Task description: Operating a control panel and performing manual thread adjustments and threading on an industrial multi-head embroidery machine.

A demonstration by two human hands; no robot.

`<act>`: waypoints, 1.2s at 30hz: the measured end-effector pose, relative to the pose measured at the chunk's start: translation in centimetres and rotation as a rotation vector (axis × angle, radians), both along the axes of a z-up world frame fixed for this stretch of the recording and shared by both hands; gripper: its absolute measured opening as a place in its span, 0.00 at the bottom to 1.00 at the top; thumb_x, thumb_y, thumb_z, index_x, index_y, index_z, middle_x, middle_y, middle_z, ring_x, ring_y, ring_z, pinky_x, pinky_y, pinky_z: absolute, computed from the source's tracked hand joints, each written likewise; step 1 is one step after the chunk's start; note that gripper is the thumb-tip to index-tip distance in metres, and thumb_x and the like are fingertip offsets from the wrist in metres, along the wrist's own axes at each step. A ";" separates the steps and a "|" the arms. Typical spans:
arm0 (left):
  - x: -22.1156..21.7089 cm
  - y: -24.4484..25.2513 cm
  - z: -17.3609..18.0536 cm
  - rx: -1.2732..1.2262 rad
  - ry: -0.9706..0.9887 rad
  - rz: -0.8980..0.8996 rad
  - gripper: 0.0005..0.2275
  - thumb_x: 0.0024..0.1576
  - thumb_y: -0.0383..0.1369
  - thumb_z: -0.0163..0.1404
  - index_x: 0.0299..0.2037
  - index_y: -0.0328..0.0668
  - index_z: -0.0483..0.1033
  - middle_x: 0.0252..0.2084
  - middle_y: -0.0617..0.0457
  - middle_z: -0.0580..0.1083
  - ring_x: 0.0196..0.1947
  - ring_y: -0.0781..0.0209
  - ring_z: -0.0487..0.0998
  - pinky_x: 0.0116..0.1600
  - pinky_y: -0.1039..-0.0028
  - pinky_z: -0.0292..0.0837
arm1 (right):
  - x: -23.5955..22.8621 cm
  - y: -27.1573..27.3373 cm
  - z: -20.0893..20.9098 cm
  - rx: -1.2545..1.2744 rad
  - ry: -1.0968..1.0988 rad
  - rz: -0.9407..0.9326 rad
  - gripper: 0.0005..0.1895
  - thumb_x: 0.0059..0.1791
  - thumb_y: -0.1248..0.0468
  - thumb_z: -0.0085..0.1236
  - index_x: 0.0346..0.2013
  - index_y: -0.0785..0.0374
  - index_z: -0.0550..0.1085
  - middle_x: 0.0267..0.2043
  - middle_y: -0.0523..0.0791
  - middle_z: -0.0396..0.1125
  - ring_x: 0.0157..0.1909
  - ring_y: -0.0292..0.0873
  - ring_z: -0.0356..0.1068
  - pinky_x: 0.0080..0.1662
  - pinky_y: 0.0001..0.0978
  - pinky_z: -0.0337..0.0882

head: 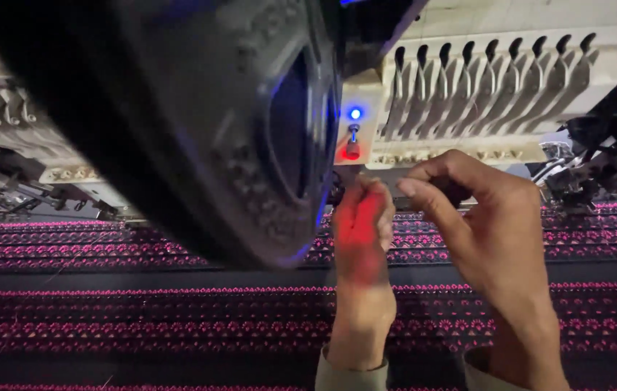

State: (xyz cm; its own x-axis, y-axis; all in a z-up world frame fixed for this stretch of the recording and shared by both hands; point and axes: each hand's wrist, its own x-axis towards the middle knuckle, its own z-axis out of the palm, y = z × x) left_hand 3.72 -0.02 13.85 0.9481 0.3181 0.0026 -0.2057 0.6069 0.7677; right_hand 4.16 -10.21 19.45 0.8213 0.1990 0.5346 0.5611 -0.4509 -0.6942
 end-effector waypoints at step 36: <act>2.3 -0.3 -3.0 -0.562 0.211 0.125 0.10 0.54 0.33 0.55 0.46 0.46 0.77 0.45 0.47 0.81 0.40 0.54 0.80 0.42 0.68 0.74 | 1.2 2.0 -2.8 -0.213 -0.489 -0.217 0.06 0.40 0.77 0.48 0.30 0.70 0.64 0.37 0.53 0.60 0.41 0.57 0.55 0.39 0.48 0.53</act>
State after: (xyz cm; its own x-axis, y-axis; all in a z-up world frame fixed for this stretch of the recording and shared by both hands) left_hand 6.06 -0.28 10.81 0.8653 0.3250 -0.3815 -0.1800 0.9120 0.3686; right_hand 5.34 -8.19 16.67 0.5226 0.1988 0.8291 0.6731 -0.6931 -0.2581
